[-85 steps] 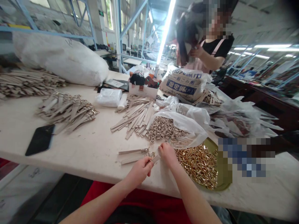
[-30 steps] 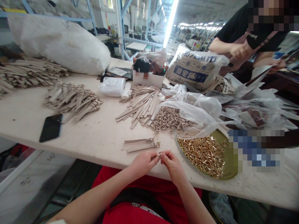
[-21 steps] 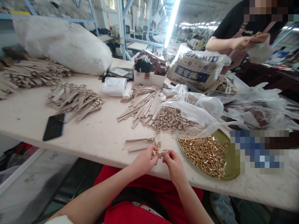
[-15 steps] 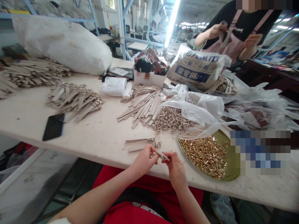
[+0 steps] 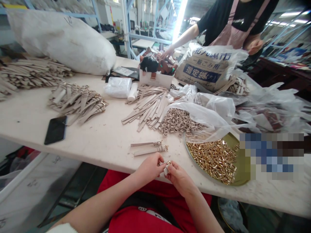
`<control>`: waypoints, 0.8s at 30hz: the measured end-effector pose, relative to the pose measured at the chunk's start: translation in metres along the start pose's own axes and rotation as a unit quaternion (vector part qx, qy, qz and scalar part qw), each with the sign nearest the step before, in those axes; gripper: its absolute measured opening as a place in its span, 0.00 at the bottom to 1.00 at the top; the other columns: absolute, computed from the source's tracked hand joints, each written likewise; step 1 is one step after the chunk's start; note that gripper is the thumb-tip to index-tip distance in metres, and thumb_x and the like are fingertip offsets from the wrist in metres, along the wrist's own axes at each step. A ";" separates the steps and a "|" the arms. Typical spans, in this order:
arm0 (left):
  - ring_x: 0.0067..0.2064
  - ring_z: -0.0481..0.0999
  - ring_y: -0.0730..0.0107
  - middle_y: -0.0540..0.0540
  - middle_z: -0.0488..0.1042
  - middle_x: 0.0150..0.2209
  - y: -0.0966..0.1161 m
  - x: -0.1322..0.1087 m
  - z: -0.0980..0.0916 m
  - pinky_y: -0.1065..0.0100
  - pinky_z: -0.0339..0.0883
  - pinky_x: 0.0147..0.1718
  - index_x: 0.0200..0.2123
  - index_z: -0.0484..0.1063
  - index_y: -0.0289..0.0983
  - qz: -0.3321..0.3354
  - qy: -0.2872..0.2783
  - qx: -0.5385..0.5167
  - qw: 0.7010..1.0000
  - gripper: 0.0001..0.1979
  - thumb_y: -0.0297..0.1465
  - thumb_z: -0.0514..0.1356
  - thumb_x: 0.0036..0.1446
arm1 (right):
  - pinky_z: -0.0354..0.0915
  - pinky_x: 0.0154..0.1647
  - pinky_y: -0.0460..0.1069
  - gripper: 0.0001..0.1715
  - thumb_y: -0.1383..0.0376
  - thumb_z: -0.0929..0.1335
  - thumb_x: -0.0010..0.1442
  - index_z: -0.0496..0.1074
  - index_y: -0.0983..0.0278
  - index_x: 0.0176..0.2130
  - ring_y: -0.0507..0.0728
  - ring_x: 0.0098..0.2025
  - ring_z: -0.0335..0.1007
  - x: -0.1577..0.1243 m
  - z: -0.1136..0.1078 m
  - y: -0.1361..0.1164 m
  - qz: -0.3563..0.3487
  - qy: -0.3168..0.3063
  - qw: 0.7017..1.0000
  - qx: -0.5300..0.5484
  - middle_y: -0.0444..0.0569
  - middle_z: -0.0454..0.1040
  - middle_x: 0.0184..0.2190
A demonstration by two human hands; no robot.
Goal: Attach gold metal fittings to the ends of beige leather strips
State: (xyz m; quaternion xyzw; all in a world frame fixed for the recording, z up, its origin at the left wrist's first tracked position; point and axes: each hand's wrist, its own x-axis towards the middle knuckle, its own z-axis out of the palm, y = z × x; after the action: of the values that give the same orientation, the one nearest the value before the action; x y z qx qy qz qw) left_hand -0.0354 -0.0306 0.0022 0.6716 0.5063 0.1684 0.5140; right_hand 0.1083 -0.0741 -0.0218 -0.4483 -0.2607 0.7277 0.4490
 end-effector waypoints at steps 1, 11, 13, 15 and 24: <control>0.21 0.67 0.76 0.52 0.68 0.24 0.000 0.000 0.000 0.75 0.58 0.20 0.31 0.64 0.36 0.002 -0.009 -0.002 1.000 0.10 0.37 0.53 0.52 | 0.58 0.29 0.46 0.13 0.57 0.71 0.47 0.68 0.64 0.30 0.50 0.27 0.59 -0.001 0.000 -0.001 -0.002 -0.003 1.000 -0.004 0.43 0.66 0.26; 0.25 0.67 0.76 0.51 0.68 0.27 0.008 -0.010 -0.008 0.74 0.62 0.24 0.34 0.66 0.33 0.013 -0.090 -0.179 0.980 0.11 0.34 0.57 0.48 | 0.59 0.27 0.47 0.18 0.54 0.70 0.47 0.60 0.63 0.24 0.50 0.23 0.58 0.000 0.002 -0.010 -0.149 0.170 0.965 -0.132 0.40 0.61 0.20; 0.25 0.68 0.76 0.51 0.69 0.27 0.010 -0.011 -0.007 0.73 0.62 0.26 0.34 0.67 0.33 0.012 -0.088 -0.165 0.982 0.11 0.33 0.56 0.48 | 0.58 0.25 0.46 0.16 0.55 0.69 0.48 0.61 0.62 0.29 0.50 0.22 0.58 0.000 0.002 -0.009 -0.179 0.194 0.943 -0.202 0.39 0.61 0.20; 0.26 0.69 0.74 0.51 0.70 0.26 0.011 -0.011 -0.005 0.73 0.62 0.26 0.35 0.68 0.33 0.013 -0.089 -0.141 0.986 0.11 0.32 0.56 0.48 | 0.54 0.22 0.46 0.14 0.56 0.67 0.50 0.64 0.62 0.34 0.50 0.21 0.55 -0.002 0.000 -0.009 -0.191 0.185 0.922 -0.283 0.38 0.59 0.19; 0.27 0.72 0.72 0.47 0.73 0.26 0.017 -0.015 -0.018 0.73 0.62 0.28 0.32 0.68 0.31 -0.065 -0.174 -0.137 0.973 0.10 0.31 0.53 0.49 | 0.54 0.25 0.47 0.12 0.57 0.60 0.58 0.63 0.62 0.29 0.51 0.24 0.55 -0.010 -0.008 0.003 -0.220 0.148 0.884 -0.386 0.41 0.60 0.20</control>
State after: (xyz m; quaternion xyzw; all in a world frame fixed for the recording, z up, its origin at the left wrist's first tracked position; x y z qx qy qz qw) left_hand -0.0465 -0.0338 0.0287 0.5789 0.4243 0.0833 0.6913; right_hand 0.1160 -0.0846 -0.0234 -0.6197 -0.5431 0.3776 0.4224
